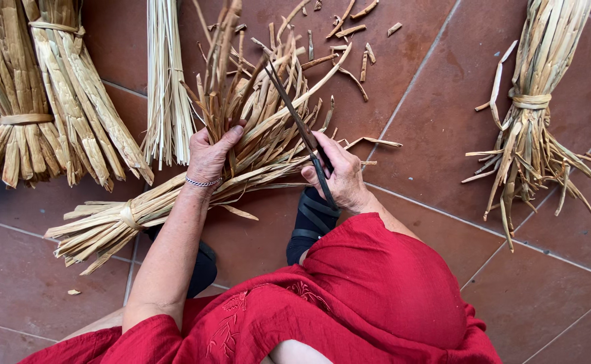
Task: The person sits on a tiled floor and uses large shears to trim the ends of dried plant bundles. They hold each bundle with one hand and cut the protruding tips with the shears, then place the trimmed bundle aside and pick up the next one.
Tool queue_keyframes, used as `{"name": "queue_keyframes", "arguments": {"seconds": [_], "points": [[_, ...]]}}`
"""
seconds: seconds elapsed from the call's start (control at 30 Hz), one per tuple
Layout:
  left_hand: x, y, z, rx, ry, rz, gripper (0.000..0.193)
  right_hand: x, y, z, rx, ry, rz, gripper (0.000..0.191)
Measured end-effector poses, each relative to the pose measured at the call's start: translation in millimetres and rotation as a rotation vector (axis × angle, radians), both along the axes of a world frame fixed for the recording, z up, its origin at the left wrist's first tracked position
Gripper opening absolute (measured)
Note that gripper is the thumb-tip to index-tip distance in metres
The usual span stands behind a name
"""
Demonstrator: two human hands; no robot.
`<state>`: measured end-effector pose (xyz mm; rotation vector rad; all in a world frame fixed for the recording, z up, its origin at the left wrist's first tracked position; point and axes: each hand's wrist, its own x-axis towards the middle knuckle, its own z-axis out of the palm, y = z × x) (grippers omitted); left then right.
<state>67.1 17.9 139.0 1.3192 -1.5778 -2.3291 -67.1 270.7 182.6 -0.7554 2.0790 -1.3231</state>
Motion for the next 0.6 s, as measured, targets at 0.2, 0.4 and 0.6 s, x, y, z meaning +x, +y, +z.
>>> {"name": "queue_keyframes", "arguments": {"seconds": [0.2, 0.4, 0.6], "points": [[6, 0, -8, -0.009, -0.007, -0.07, 0.025, 1, 2, -4, -0.045, 0.171, 0.018, 0.071], [12, 2, -22, -0.072, -0.094, -0.08, 0.032, -6, 5, -22, 0.036, 0.028, 0.049, 0.059], [8, -3, -23, -0.086, 0.046, 0.03, 0.044, 8, 11, -28, -0.094, -0.106, -0.036, 0.054]]}}
